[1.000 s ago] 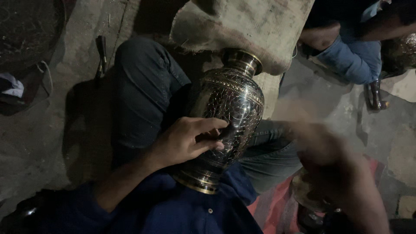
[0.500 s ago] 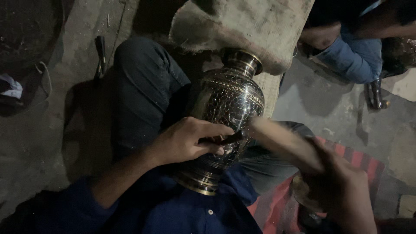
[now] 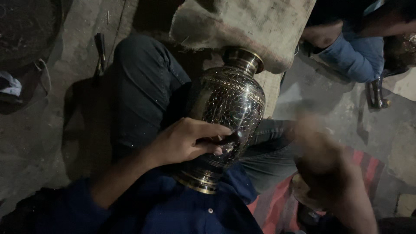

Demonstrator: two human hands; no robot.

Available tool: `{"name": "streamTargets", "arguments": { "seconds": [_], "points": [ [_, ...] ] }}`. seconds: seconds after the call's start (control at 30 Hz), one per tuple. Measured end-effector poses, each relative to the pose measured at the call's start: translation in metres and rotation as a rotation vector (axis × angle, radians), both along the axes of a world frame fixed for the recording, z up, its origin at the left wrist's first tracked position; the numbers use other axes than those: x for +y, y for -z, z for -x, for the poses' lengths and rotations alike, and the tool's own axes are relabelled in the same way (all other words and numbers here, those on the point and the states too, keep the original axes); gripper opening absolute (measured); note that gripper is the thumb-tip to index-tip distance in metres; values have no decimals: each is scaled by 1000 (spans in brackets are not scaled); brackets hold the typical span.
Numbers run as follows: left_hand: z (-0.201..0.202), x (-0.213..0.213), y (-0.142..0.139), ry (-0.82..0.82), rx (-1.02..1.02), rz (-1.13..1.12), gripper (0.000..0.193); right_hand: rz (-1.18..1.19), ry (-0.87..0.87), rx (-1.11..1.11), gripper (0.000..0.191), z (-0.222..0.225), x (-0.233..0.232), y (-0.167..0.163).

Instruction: The person sits cross-legged and uses a small metal punch and a wooden mallet to emboss a decorative pattern on a brass vase. They repeatedly tap the punch along the vase surface, rotating the vase as needed to continue the pattern.

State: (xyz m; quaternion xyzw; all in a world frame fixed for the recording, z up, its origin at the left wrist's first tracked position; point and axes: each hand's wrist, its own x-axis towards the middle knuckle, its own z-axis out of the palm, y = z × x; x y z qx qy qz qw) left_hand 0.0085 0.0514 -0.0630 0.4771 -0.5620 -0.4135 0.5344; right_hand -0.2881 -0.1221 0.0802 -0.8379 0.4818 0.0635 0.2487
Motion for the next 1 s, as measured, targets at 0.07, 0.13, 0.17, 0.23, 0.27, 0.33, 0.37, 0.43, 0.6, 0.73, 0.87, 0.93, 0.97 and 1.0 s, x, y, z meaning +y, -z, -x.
{"name": "streamTargets", "arguments": {
  "seconds": [0.07,0.13,0.17,0.23,0.27,0.33,0.37,0.43,0.6,0.73,0.87,0.93,0.97,1.0],
  "points": [
    [2,3,1,-20,-28,-41,49,206,-250,174,65,-4,-3,-4],
    [2,3,3,-24,-34,-42,50,185,-275,-83,76,-9,-6,-5],
    [3,3,4,-19,-12,-34,50,179,-280,-31,71,-11,-7,-4],
    [5,4,5,-12,-10,-30,50,172,-289,71,61,-17,-12,-2],
    [4,3,5,-5,-32,-34,50,47,-238,-105,60,-19,-13,0],
    [4,3,7,-3,-72,-28,49,-207,-136,-462,58,-25,-17,0],
    [4,3,8,-6,-80,-25,49,-118,-174,-246,60,-27,-17,0],
    [6,5,9,-30,-74,-7,49,62,-242,191,63,-32,-23,-10],
    [13,11,14,-81,43,-76,44,58,-379,47,71,-55,-22,-25],
    [19,16,13,-172,1,-71,41,60,-300,390,115,-79,-23,-41],
    [23,22,11,-220,76,-85,42,92,-433,748,101,-102,-25,-48],
    [24,22,12,-232,59,-92,42,245,-548,718,116,-110,-26,-49],
    [25,22,13,-230,51,-129,42,217,-559,773,100,-113,-27,-48],
    [26,23,14,-230,44,-167,42,188,-571,828,85,-114,-28,-48]
  ]
}}
